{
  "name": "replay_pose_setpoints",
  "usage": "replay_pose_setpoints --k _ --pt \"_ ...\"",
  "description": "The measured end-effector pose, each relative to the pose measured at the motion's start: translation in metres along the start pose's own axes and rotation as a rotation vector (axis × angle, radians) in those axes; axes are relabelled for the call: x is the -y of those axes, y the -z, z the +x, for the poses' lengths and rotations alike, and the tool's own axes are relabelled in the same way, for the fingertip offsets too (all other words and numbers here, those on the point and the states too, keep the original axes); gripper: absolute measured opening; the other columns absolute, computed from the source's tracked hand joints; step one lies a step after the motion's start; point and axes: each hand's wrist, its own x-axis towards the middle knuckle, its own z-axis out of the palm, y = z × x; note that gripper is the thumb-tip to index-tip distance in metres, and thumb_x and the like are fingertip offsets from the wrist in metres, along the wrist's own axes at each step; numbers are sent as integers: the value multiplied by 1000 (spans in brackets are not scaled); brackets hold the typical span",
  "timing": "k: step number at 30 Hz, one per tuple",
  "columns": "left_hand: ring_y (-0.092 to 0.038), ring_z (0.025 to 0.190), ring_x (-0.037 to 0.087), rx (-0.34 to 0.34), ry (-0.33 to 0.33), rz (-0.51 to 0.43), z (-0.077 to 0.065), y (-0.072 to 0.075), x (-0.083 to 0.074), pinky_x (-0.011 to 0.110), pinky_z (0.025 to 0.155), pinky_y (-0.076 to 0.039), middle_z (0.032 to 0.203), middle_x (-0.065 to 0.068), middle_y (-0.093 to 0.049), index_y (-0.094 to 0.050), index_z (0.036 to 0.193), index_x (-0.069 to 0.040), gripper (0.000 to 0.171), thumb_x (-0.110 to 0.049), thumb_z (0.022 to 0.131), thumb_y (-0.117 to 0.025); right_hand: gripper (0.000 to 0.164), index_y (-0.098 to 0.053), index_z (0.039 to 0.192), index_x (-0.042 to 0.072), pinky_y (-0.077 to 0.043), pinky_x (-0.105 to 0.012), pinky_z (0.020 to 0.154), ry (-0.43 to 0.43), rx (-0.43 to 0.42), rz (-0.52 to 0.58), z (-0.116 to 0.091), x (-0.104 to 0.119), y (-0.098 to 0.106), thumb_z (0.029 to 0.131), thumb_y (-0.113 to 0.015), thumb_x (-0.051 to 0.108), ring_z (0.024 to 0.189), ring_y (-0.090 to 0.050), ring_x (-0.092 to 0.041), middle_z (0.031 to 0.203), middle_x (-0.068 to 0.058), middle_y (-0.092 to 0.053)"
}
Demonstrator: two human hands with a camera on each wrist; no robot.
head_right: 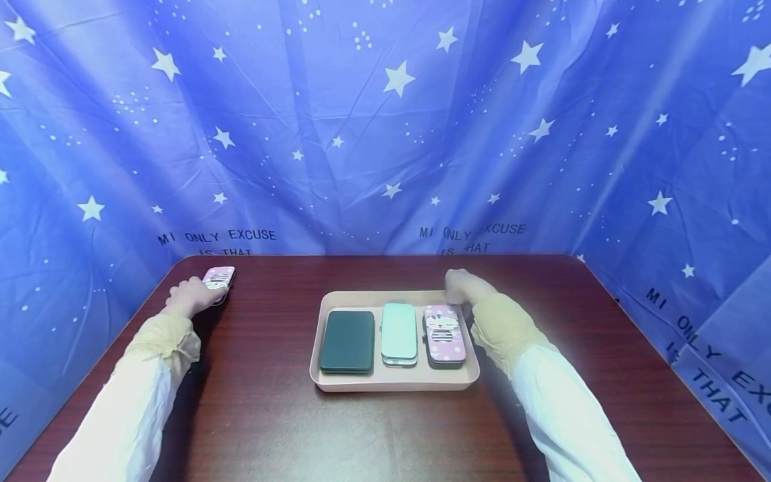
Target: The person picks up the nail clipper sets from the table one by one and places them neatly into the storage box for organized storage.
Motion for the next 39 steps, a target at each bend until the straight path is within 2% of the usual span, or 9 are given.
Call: replay_pose_setpoints --k 2,5,12,22,31,39 --pt "-33 115 55 -11 19 15 -1 1 -3 63 93 -35 124 43 -36 -34 127 22 80 -46 88 -50 19 -61 76 -1 -54 -32 45 -3 0 4 0 0 0 76 -43 -7 45 -64 -22 81 -16 -65" --pt "-36 115 53 -26 60 11 -3 4 -8 61 92 -37 123 42 -39 -41 124 19 76 -45 86 -53 18 -61 76 -1 -54 -31 45 -1 0 -3 0 0 0 76 -43 -6 46 -64 -22 81 -16 -65" --pt "-38 116 51 -52 128 -25 -7 7 -14 58 93 -38 122 39 -42 -43 123 16 73 -44 85 -58 18 -61 78 -1 -54 -31 45 0 3 -12 -1 0 0 76 -44 -6 46 -65 -22 80 -13 -65" --pt "-45 114 50 -85 177 -100 -10 7 -16 55 94 -42 121 39 -44 -43 122 18 76 -42 81 -66 18 -61 74 0 -53 -30 44 5 -3 -29 1 -1 -1 76 -44 -6 45 -64 -21 76 -13 -65" --pt "-54 107 45 -129 137 -132 -11 6 -15 50 85 -48 115 36 -52 -46 117 17 71 -39 79 -69 16 -58 71 0 -54 -32 45 -14 0 25 0 -1 0 76 -44 -6 45 -64 -24 82 -18 -65" --pt "-56 100 46 -186 72 -151 -10 3 -10 51 82 -48 104 33 -58 -55 103 15 56 -34 79 -69 18 -58 67 2 -53 -29 43 8 -11 -30 1 -1 -1 78 -45 -4 44 -64 -22 79 -17 -66"
